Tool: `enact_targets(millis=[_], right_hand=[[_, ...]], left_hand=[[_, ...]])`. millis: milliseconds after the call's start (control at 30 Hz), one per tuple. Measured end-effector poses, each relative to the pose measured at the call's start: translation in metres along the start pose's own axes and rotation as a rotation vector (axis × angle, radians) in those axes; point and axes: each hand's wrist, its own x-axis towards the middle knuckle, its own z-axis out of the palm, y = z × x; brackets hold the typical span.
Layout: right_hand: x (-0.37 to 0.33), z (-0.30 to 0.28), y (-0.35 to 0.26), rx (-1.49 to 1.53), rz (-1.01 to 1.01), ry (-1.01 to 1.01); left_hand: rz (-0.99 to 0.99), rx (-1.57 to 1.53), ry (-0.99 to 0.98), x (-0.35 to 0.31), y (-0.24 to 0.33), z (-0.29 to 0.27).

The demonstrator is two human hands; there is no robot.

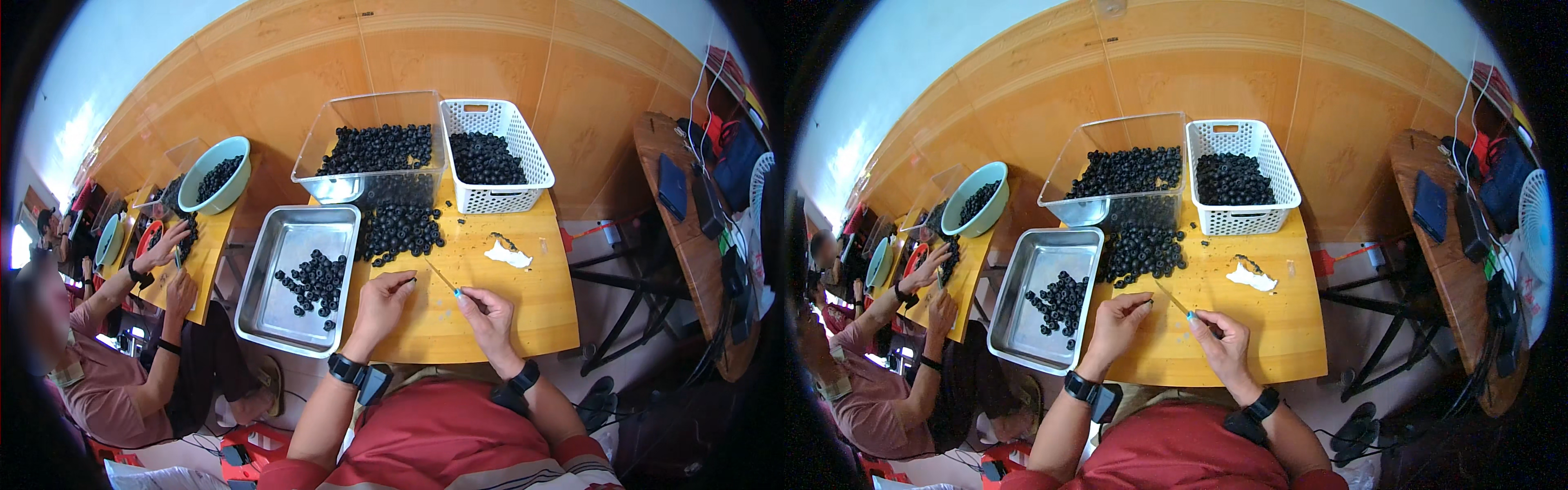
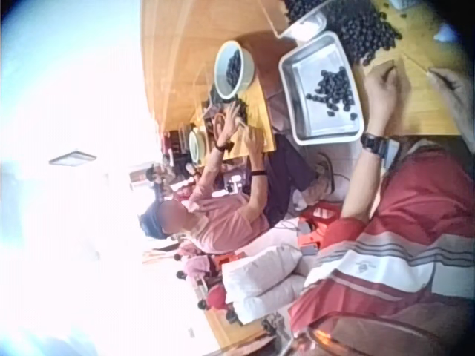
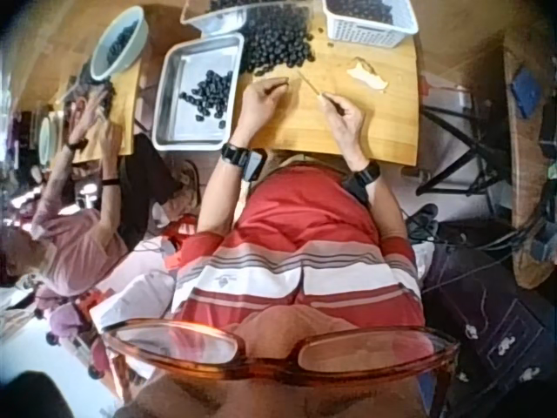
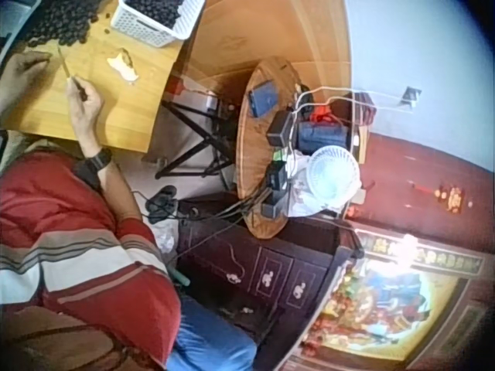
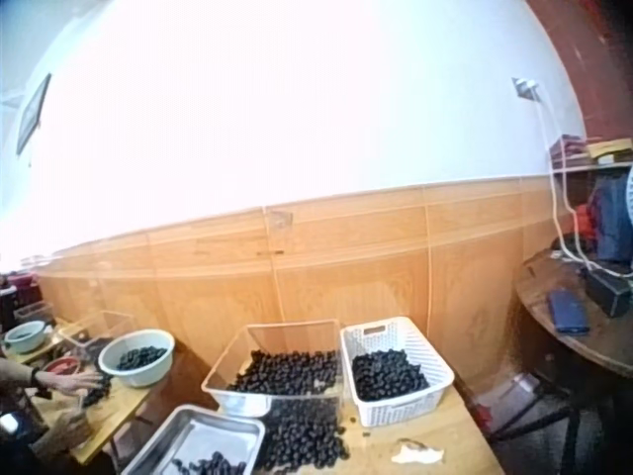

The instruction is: Peeling and cleaning small black seeds or fruits using a small knife.

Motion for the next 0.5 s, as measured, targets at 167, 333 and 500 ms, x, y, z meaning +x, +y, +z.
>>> enact_targets(millis=[167,333,500], right_hand=[[0.0,0.001,0.0,-0.011,-0.021,-0.008],[-0.002,0.005,-0.004,-0.006,-0.027,0.008],[-0.002,0.006,-0.003,-0.003,-0.033,0.005]], left_hand=[[-0.323,-0.67,-0.103,-0.006,-0.007,0.0],[-0.402,-0.939,-0.146,-0.011,-0.004,-0.003],[-0.502,-1.149,-0.124,-0.013,-0.002,-0.002]])
